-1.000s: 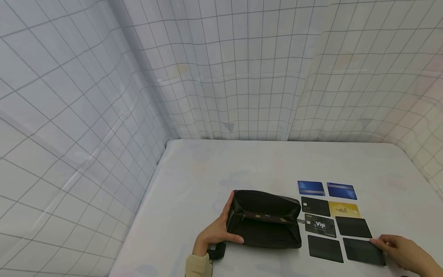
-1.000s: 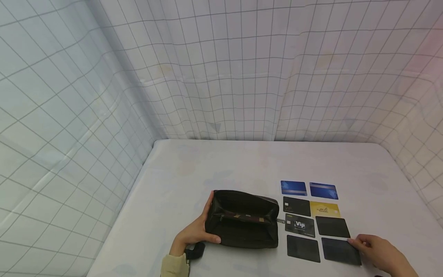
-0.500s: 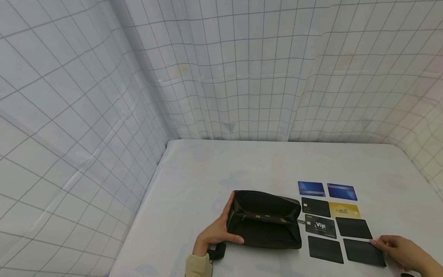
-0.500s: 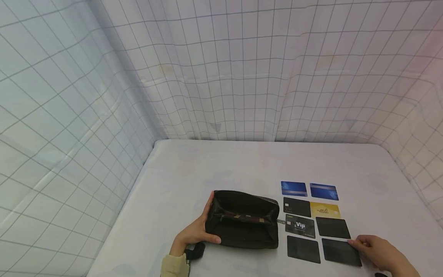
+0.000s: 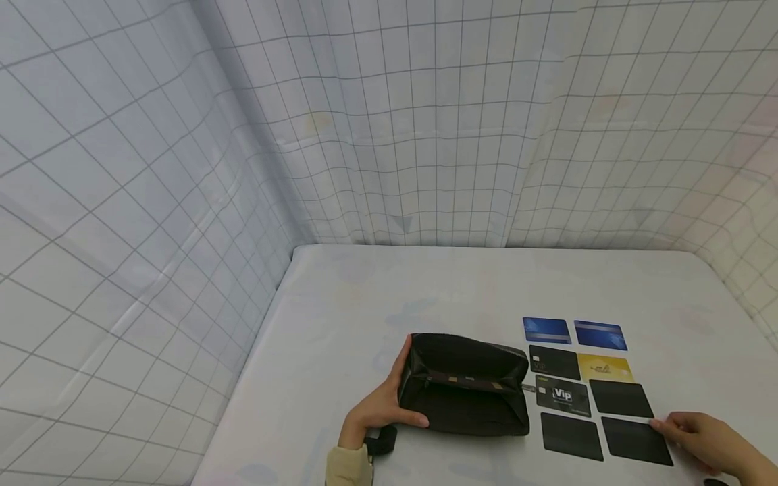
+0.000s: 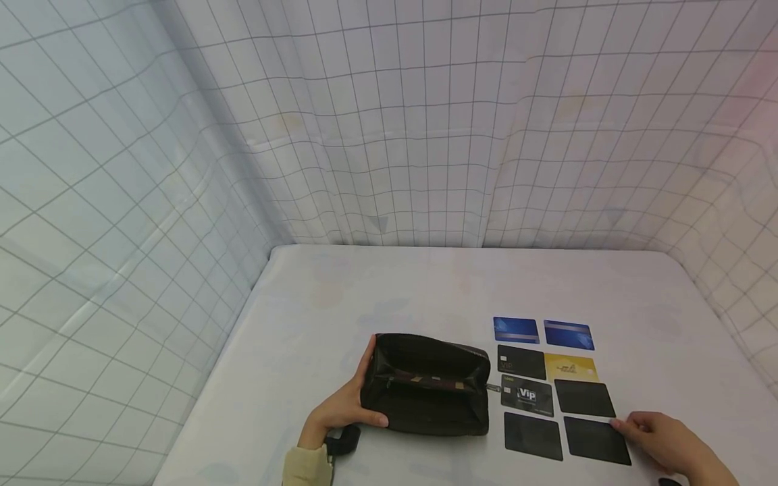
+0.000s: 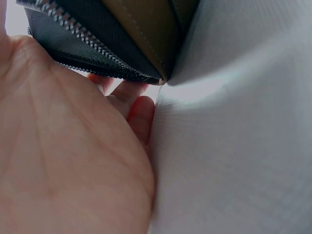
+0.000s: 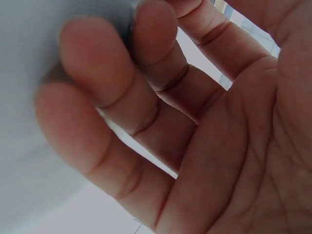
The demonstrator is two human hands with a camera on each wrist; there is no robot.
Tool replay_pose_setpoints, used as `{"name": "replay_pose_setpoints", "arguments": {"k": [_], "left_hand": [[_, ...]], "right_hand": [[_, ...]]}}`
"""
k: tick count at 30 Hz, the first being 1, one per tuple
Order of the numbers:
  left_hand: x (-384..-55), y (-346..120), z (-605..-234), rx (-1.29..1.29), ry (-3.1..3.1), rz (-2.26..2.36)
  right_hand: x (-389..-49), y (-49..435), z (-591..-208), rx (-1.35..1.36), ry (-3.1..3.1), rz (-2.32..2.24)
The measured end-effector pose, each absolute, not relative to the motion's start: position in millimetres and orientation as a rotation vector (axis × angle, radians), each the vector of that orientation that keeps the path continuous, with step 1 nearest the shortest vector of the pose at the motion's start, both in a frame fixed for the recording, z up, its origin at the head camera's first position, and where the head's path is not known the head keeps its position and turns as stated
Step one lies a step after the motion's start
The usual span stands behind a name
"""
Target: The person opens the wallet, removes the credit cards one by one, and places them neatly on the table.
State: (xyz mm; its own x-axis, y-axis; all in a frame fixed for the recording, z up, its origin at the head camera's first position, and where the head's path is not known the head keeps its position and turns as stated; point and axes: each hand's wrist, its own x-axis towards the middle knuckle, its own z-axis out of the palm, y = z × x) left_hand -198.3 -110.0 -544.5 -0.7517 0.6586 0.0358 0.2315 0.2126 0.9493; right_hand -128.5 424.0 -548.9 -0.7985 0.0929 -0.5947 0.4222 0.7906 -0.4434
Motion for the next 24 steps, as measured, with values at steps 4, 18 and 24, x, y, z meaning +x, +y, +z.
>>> {"name": "replay_pose_setpoints", "arguments": {"k": [4, 18, 24], "left_hand": [[-199, -111, -546, 0.833, 2.120, 1.546], [-188, -108, -513, 0.800, 2.092, 1.539], [-193, -108, -529, 0.830, 2.120, 1.557]], "right_hand": [[-128, 423, -548, 0.389, 2.416, -0.786], [-128, 416, -542, 0.381, 2.462, -0.672], [-132, 397, -510, 0.466, 2.633, -0.411]]}}
